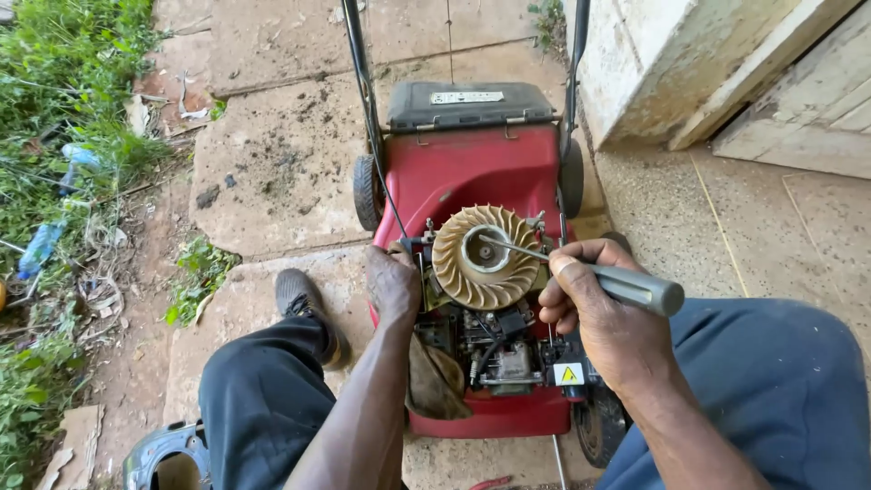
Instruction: Cleaning and inspecting a lawnmower engine using a screwdriver and a cloth
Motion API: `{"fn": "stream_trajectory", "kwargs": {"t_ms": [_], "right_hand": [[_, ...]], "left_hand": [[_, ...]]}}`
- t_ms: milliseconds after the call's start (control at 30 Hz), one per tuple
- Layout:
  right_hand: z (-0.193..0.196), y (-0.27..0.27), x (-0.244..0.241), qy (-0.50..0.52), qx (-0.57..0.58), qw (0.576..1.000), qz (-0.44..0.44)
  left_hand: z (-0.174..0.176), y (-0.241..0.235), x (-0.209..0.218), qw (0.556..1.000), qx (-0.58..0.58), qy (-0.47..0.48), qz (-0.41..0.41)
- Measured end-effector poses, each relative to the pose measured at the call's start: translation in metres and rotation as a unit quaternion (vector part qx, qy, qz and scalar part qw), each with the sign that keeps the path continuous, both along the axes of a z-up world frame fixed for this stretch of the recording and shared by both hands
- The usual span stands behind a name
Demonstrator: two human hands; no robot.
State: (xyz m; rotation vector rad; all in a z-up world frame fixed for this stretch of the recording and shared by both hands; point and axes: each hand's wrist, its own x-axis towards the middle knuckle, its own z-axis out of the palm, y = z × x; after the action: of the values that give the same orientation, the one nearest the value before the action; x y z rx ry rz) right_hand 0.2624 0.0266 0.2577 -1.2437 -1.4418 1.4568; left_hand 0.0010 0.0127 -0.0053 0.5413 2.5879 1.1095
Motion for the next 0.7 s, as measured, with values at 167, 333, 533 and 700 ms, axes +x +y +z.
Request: {"fn": "stream_trajectory", "kwargs": {"t_ms": [167, 333, 533, 700], "right_hand": [[-0.005, 0.006, 0.003, 0.002, -0.003, 1.0, -0.011], [-0.004, 0.001, -0.001, 0.008, -0.009, 1.0, -0.005], [-0.002, 0.002, -0.007, 0.011, -0.007, 1.0, -0.008], [0.002, -0.001, -0.007, 0.012, -0.011, 1.0, -0.015]], "left_hand": [[-0.006, 0.008, -0.004, 1.0, -0.029, 0.009, 0.003], [0.005, -0.008, 0.0, 1.0, -0.014, 0.008, -0.013], [0.065, -0.028, 0.024, 0.994, 0.033, 0.011, -0.108], [0.022, -0.017, 0.009, 0.996, 0.034, -0.002, -0.079]]}}
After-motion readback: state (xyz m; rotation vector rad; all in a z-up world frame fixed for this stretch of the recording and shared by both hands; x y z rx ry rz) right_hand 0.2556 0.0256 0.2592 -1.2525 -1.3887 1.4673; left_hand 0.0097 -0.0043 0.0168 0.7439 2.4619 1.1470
